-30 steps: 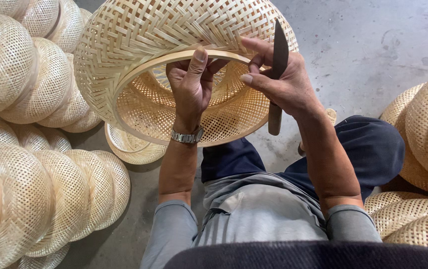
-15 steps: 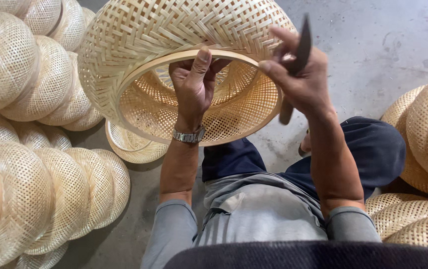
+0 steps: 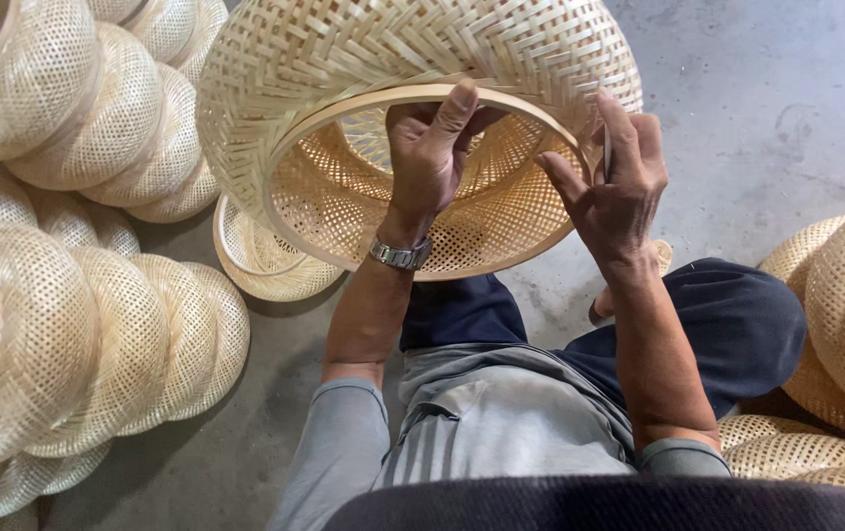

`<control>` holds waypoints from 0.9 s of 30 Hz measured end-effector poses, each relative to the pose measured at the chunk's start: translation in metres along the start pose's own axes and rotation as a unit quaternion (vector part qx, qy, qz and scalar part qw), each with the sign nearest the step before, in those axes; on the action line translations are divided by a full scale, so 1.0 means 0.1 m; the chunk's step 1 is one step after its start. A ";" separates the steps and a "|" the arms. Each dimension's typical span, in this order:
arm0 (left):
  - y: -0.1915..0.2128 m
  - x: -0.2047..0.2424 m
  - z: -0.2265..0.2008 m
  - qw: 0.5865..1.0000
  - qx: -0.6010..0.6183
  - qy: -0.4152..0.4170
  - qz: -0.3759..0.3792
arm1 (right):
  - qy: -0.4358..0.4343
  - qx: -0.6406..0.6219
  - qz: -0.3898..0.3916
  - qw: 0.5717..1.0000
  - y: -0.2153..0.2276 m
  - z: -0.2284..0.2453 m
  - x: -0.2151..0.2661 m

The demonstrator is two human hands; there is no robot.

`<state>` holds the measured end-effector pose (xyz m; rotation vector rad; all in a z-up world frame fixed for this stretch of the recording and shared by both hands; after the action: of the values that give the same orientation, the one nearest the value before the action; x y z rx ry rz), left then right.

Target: The person uses a knife to trim and smooth the rim of a woven basket, rotating it to work around the circumference. They then place the basket aside and pick up another one to repeat the process.

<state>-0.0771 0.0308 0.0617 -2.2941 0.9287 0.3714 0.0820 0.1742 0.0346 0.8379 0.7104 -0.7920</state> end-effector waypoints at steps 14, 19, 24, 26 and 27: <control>0.40 -0.10 -0.17 0.985 0.164 -0.056 -0.014 | 0.012 0.077 0.062 0.995 0.01 -0.06 -0.34; 0.44 -0.31 -0.21 0.986 0.157 -0.040 -0.038 | -0.012 0.052 0.059 0.997 -0.06 -0.22 -0.34; 0.41 -0.38 -0.14 0.995 0.088 -0.039 -0.024 | 0.015 0.077 0.066 0.995 -0.06 -0.22 -0.39; 0.38 -0.35 -0.08 0.995 0.090 -0.030 -0.027 | -0.053 0.017 0.047 0.997 0.02 -0.27 -0.37; 0.37 -0.34 -0.06 0.995 0.090 -0.026 -0.029 | -0.086 -0.012 0.038 0.995 0.07 -0.28 -0.35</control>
<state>-0.1268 0.0243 0.0651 -2.1317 0.8324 0.3065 0.0633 0.2117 0.0515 0.7594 0.5315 -0.7756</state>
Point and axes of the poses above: each hand's wrist, its own x-axis away from the middle knuckle, its own y-axis out of the back of the hand, z = x × y, the point moved 7 cm from there along -x, towards the middle knuckle, and after that the axes turned 7 degrees about -x, right-handed, at the moved point
